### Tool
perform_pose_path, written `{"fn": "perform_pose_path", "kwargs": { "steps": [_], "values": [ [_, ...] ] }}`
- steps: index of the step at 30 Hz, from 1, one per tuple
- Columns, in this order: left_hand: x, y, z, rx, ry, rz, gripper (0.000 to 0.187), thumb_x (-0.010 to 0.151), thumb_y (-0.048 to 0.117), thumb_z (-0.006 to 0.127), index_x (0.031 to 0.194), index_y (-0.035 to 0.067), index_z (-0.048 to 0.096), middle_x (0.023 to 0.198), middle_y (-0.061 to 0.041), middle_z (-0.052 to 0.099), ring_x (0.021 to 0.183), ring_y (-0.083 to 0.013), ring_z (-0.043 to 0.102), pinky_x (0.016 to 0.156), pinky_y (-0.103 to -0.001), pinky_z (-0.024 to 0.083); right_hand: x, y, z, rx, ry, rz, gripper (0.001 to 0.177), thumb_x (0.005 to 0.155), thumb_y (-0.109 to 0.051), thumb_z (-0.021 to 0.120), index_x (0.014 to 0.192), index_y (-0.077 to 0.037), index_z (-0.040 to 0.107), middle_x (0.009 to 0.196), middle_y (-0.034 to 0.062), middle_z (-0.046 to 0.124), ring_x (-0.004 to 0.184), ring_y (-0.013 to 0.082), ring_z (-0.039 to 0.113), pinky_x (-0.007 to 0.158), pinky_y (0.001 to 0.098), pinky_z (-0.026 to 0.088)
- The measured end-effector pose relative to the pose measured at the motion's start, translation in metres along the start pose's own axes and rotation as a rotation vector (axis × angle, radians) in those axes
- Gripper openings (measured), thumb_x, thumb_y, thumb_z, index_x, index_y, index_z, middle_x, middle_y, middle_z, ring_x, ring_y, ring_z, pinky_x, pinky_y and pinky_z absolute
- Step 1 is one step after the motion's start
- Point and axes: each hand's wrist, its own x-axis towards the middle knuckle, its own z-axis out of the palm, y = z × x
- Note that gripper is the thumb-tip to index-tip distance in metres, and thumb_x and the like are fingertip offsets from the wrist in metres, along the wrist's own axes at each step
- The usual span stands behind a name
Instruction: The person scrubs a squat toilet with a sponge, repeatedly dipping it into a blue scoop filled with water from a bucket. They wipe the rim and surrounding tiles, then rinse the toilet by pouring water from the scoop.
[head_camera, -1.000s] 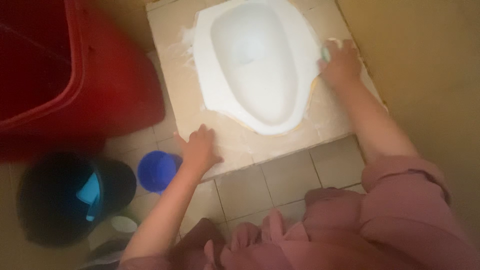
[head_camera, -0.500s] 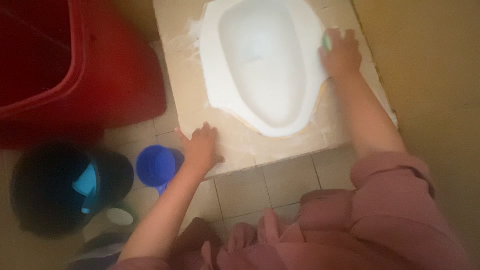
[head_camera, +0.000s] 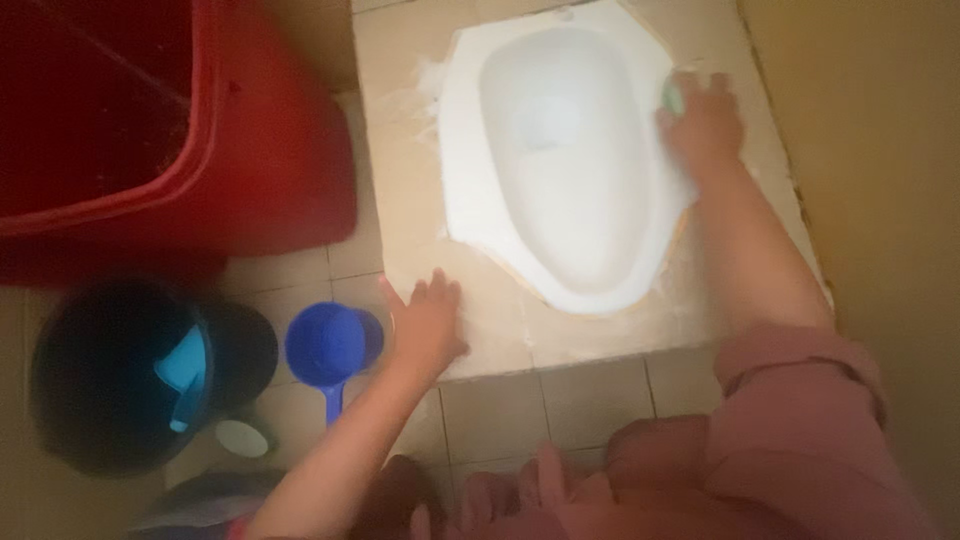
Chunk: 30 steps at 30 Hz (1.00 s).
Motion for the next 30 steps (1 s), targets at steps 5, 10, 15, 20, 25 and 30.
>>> {"fn": "perform_pose_path", "kwargs": {
  "steps": [5,10,15,20,25,30],
  "values": [
    [-0.001,0.000,0.008,-0.005,0.058,0.025,0.101,0.062,0.042,0.092,0.146,0.012,0.045,0.160,-0.015,0.035,0.142,-0.0344,0.041,0.112,-0.081,0.005,0.035,0.003,0.006,0.025,0.032,-0.042,0.063,0.099,-0.039,0.068,0.155,-0.021,0.047,0.161,0.0291,0.032,0.140,0.0501,0.039,0.106,0.0587,0.042],
    [0.001,-0.001,0.006,-0.035,0.056,0.025,0.102,0.060,0.041,0.093,0.145,0.010,0.045,0.158,-0.018,0.034,0.142,-0.0366,0.040,0.111,-0.081,0.005,0.070,-0.013,0.007,0.020,0.067,-0.041,0.065,0.098,-0.039,0.070,0.156,-0.021,0.046,0.160,0.0288,0.031,0.137,0.0498,0.040,0.101,0.0626,0.042],
    [0.004,0.003,0.003,-0.032,0.036,0.015,0.100,0.061,0.035,0.093,0.145,0.008,0.045,0.158,-0.019,0.034,0.141,-0.0376,0.040,0.112,-0.081,0.005,0.102,-0.048,0.020,0.027,-0.038,-0.160,0.062,0.097,-0.040,0.070,0.154,-0.026,0.050,0.162,0.0199,0.039,0.145,0.0441,0.045,0.110,0.0581,0.046],
    [0.003,0.003,0.001,-0.077,-0.010,0.031,0.102,0.062,0.034,0.092,0.146,0.006,0.043,0.159,-0.022,0.032,0.143,-0.0412,0.036,0.110,-0.082,0.003,0.158,-0.065,0.046,0.036,0.158,-0.126,0.067,0.099,-0.043,0.072,0.156,-0.020,0.047,0.155,0.0314,0.032,0.134,0.0576,0.040,0.100,0.0649,0.043],
    [0.004,0.002,0.000,-0.061,-0.031,0.048,0.100,0.065,0.032,0.089,0.149,0.006,0.041,0.162,-0.023,0.029,0.145,-0.0432,0.033,0.108,-0.083,0.003,0.174,-0.121,0.052,0.030,-0.010,-0.117,0.064,0.099,-0.039,0.067,0.158,-0.026,0.045,0.164,0.0262,0.028,0.143,0.0508,0.039,0.107,0.0608,0.044],
    [0.003,0.002,0.016,-0.010,0.075,0.069,0.091,0.070,0.030,0.083,0.148,0.002,0.043,0.157,-0.024,0.035,0.141,-0.0438,0.036,0.106,-0.084,0.005,0.181,-0.212,0.101,0.095,0.068,-0.338,0.058,0.103,-0.045,0.066,0.156,-0.026,0.050,0.163,0.0269,0.033,0.148,0.0481,0.037,0.119,0.0594,0.034]
  ]
}}
